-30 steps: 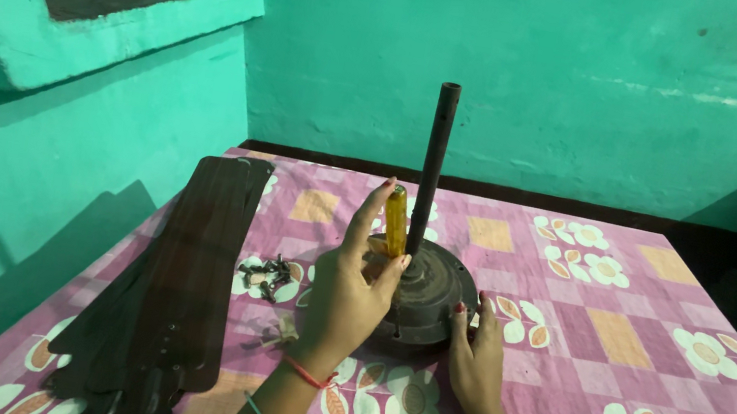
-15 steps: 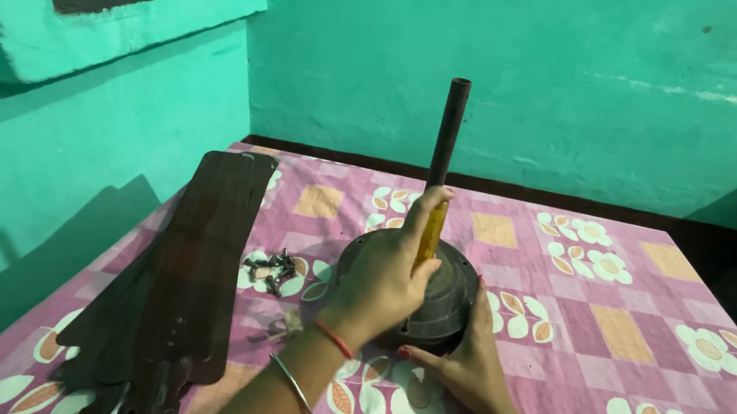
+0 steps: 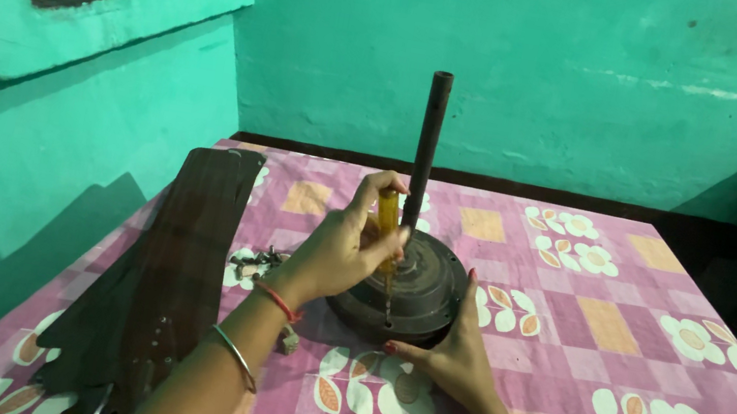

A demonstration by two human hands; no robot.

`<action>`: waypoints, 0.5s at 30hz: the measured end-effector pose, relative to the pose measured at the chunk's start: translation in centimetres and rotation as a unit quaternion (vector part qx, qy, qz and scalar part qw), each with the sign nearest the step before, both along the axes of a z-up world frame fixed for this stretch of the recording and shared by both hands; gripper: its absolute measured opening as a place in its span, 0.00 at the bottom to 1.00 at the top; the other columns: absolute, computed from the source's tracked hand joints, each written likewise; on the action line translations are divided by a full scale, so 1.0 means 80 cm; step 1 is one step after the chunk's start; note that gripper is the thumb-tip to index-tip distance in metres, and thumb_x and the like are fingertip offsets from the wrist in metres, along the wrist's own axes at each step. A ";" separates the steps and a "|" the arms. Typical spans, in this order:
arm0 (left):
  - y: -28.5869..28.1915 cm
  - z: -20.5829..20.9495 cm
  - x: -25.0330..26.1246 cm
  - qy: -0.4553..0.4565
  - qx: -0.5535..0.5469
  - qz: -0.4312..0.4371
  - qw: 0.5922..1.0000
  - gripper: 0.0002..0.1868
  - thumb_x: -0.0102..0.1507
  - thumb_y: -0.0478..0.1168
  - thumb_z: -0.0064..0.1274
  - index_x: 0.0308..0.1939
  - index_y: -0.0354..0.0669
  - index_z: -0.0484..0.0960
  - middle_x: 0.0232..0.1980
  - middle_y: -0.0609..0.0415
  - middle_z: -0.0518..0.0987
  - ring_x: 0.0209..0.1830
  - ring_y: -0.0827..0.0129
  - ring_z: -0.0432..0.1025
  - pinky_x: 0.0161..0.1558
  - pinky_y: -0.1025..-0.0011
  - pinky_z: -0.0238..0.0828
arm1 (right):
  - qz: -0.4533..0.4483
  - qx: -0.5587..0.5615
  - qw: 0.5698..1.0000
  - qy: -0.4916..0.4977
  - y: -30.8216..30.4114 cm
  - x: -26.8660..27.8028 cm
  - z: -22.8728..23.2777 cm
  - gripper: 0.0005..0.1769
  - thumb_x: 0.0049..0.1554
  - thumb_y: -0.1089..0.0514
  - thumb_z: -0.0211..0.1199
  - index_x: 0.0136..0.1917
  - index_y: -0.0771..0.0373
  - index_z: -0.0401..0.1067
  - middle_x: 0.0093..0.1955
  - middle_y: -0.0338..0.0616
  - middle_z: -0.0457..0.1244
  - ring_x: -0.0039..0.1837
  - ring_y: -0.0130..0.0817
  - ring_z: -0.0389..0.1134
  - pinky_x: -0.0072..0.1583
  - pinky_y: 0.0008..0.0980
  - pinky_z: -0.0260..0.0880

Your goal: The person reassembles an electric fan motor housing on a table. They place the motor base, insert the central shaft, and secure the housing cover with multiple screws using a screwdriver. Fan blades and loose screws are visible nearby but not attached in this clip.

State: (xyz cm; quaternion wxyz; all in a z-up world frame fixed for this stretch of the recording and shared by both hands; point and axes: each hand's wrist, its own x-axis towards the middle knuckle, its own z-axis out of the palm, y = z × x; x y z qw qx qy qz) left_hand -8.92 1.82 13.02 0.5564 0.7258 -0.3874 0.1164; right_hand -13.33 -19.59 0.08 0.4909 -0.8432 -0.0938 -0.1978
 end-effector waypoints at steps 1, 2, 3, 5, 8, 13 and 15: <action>-0.007 0.002 0.001 -0.012 -0.016 0.023 1.000 0.17 0.71 0.40 0.50 0.61 0.48 0.63 0.33 0.61 0.79 0.34 0.75 0.82 0.36 0.70 0.80 | -0.001 0.000 1.000 0.002 0.000 0.000 0.001 0.92 0.30 0.47 0.86 0.80 0.72 0.16 0.79 0.65 0.48 0.80 0.51 0.52 0.76 0.39 0.53; -0.018 0.004 0.003 0.005 -0.039 0.010 0.999 0.10 0.72 0.42 0.47 0.55 0.47 0.66 0.30 0.63 0.77 0.30 0.77 0.80 0.32 0.72 0.79 | -0.008 -0.012 1.000 -0.001 0.000 0.000 0.002 0.92 0.30 0.47 0.87 0.79 0.72 0.16 0.79 0.66 0.47 0.80 0.51 0.51 0.75 0.40 0.53; -0.031 0.006 0.005 0.022 -0.061 -0.002 0.998 0.08 0.73 0.44 0.44 0.49 0.46 0.68 0.27 0.64 0.75 0.25 0.79 0.77 0.29 0.73 0.78 | -0.014 -0.024 1.000 -0.003 0.000 0.001 0.003 0.93 0.29 0.48 0.88 0.79 0.73 0.16 0.79 0.68 0.46 0.80 0.52 0.50 0.75 0.40 0.53; -0.065 0.001 -0.001 0.063 -0.142 -0.018 0.988 0.12 0.73 0.46 0.43 0.39 0.44 0.72 0.23 0.65 0.70 0.20 0.82 0.69 0.24 0.76 0.68 | -0.016 -0.021 1.000 -0.006 0.000 0.000 0.004 0.93 0.29 0.49 0.89 0.78 0.75 0.15 0.78 0.69 0.46 0.79 0.52 0.52 0.74 0.39 0.56; -0.114 -0.014 -0.015 0.080 -0.265 -0.013 0.961 0.15 0.72 0.42 0.47 0.30 0.43 0.72 0.22 0.66 0.63 0.19 0.84 0.55 0.21 0.77 0.50 | -0.016 0.032 0.999 0.038 0.000 0.001 0.008 0.94 0.28 0.48 0.86 0.78 0.77 0.13 0.74 0.66 0.54 0.74 0.49 0.61 0.70 0.38 0.64; -0.137 -0.017 0.004 0.051 -0.312 -0.022 0.949 0.19 0.71 0.39 0.48 0.24 0.44 0.67 0.20 0.67 0.62 0.19 0.85 0.53 0.22 0.75 0.47 | -0.029 0.043 0.995 0.081 -0.003 -0.002 0.010 0.87 0.28 0.51 0.88 0.77 0.78 0.25 0.70 0.60 0.60 0.70 0.45 0.65 0.69 0.37 0.67; -0.139 -0.012 0.012 0.061 -0.319 -0.022 0.945 0.19 0.71 0.38 0.48 0.24 0.44 0.69 0.20 0.68 0.61 0.18 0.85 0.53 0.22 0.76 0.47 | 0.014 0.085 0.995 0.049 -0.002 -0.005 0.011 0.75 0.28 0.50 0.87 0.75 0.74 0.43 0.68 0.59 0.63 0.69 0.45 0.67 0.69 0.38 0.68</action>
